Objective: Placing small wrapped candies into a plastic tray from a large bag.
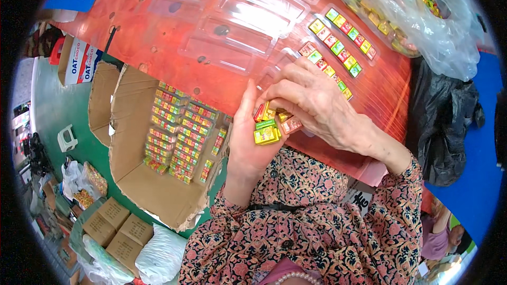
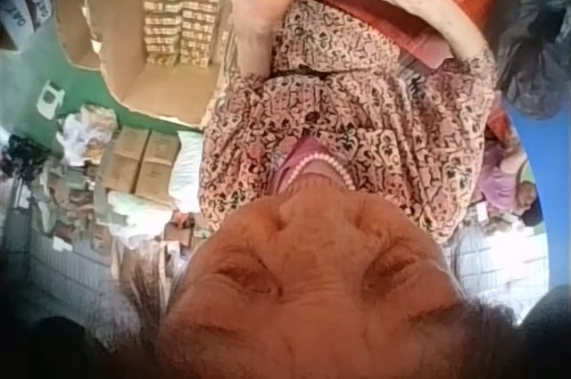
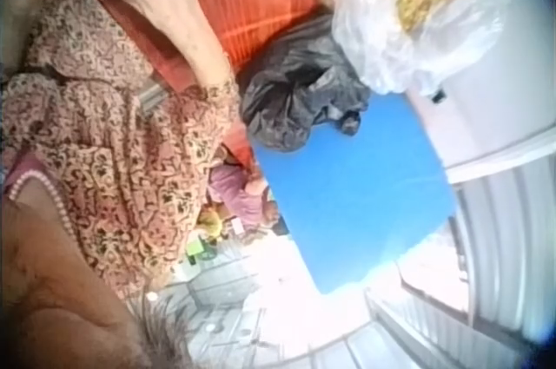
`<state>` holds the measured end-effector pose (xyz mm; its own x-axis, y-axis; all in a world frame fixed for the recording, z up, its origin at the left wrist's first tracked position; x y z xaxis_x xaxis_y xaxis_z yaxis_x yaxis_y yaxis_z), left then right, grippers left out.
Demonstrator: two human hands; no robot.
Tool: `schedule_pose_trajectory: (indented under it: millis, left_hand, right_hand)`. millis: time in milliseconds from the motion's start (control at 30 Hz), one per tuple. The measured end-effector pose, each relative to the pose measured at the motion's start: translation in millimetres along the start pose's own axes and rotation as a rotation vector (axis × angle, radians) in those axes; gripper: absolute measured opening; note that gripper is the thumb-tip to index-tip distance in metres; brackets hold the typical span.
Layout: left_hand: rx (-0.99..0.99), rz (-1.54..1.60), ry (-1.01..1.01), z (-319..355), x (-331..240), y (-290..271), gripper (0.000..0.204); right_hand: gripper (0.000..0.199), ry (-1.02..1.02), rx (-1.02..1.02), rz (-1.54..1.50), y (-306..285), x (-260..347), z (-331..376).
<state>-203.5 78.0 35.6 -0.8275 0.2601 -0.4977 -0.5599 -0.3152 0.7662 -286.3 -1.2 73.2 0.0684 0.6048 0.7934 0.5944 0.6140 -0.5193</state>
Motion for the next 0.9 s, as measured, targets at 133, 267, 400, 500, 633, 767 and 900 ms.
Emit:
schedule_pose_trajectory:
  millis: [133, 267, 400, 500, 633, 767, 900]
  left_hand:
    - [0.07, 0.186, -0.099, -5.1, 6.0, -1.4, 0.065]
    - [0.133, 0.37, -0.193, -7.5, 10.0, -2.3, 0.06]
    - [0.186, 0.511, -0.267, -6.4, 15.6, 3.6, 0.057]
    - [0.167, 0.252, -0.021, -7.0, 11.6, 14.6, 0.037]
    - [0.064, 0.281, -0.276, -10.9, 8.7, 0.6, 0.042]
    - [-0.013, 0.22, -0.232, -6.9, 0.3, -14.1, 0.034]
    - [-0.102, 0.109, -0.127, -6.2, -11.8, -26.0, 0.028]
  right_hand:
    - [0.017, -0.005, 0.133, 0.032, -4.5, 4.0, -2.3]
    - [0.024, 0.034, 0.313, 0.015, -4.1, 4.7, -3.2]
    - [0.02, 0.085, 0.353, -0.101, -8.5, 3.7, -3.4]
    - [0.018, -0.006, 0.313, -0.219, -9.8, -1.7, -3.5]
    - [0.017, 0.162, 0.133, -0.479, -30.4, -10.0, -7.6]
    - [0.017, 0.321, 0.177, -0.29, -50.6, -19.6, 6.2]
    - [0.017, 0.347, 0.305, 0.073, -37.3, -30.4, 29.7]
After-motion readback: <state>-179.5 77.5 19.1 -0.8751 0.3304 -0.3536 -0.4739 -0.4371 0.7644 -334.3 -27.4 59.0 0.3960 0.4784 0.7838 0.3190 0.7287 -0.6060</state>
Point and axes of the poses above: each hand's wrist, its own z-axis away from the middle knuckle, its own y-axis out of the palm, x = y × z, the point moved 4 cm from there along -z, towards the middle knuckle, and after that the axes turned 11 degrees about -z, right-handed, at the moved point
